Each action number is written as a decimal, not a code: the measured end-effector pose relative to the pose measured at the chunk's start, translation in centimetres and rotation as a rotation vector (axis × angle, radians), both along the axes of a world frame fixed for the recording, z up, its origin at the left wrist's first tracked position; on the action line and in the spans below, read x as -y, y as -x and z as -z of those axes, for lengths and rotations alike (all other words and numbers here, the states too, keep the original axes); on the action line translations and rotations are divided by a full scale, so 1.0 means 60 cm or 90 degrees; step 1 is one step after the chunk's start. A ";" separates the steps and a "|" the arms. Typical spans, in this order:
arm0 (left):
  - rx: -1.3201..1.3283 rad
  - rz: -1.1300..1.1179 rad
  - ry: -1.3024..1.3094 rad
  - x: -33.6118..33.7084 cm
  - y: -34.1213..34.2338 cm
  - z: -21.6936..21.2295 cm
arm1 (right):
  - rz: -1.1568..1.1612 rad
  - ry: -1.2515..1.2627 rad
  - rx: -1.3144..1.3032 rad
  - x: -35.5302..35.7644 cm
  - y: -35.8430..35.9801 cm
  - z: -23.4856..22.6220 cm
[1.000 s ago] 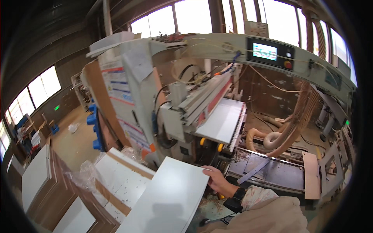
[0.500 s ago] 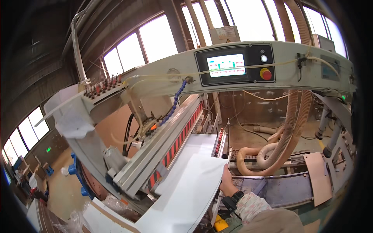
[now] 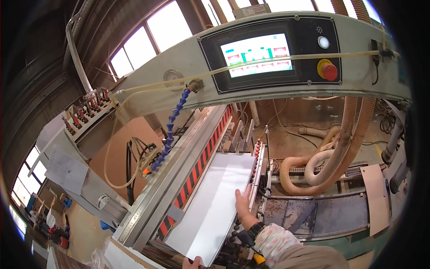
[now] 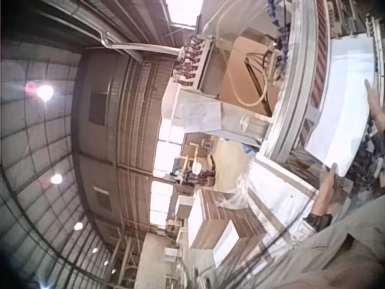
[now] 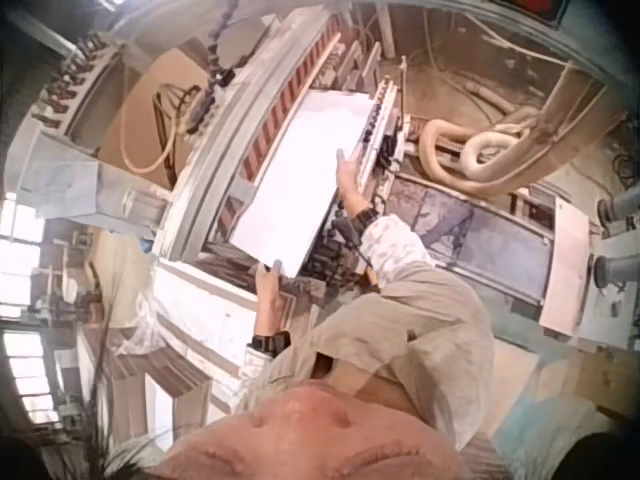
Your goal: The person repeatedly picks up white rectangular panels from a stack and feeds them into an edge banding machine. They guide the panels through the machine's rollers and retrieve them from the output side, placing them back onto a stack. The process is repeated for multiple panels in a continuous loop.
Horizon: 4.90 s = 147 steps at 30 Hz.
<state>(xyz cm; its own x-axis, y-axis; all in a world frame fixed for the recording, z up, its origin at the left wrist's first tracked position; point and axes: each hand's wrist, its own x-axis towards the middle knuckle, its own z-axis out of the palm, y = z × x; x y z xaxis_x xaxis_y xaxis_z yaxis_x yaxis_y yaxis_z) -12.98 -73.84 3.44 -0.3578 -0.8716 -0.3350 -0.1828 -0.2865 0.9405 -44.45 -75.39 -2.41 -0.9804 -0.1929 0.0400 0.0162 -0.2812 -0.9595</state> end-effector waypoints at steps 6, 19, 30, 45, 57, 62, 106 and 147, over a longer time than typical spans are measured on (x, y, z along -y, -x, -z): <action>0.015 0.086 -0.090 0.035 0.033 -0.024 | 0.021 -0.158 -0.108 0.040 0.026 0.012; -0.234 -0.003 -0.238 0.079 0.026 0.027 | -0.111 0.327 0.146 -0.034 -0.007 -0.058; -0.145 0.029 -0.191 0.050 0.018 0.000 | -0.011 0.118 -0.021 0.000 -0.082 -0.009; -0.002 0.081 0.385 -0.028 0.089 0.060 | -0.040 -0.038 -0.181 0.005 -0.039 0.027; 0.168 0.068 0.503 -0.032 0.077 0.043 | -0.042 -0.002 -0.176 0.013 -0.055 0.022; 0.197 0.200 0.582 0.000 0.037 0.023 | -0.068 -0.050 -0.104 0.024 0.008 0.130; 0.240 0.350 0.148 -0.010 -0.266 0.166 | 0.135 -0.166 -0.245 0.014 -0.098 0.056; 0.256 0.427 0.909 0.027 0.206 -0.015 | -0.312 -0.024 0.255 -0.390 0.057 0.114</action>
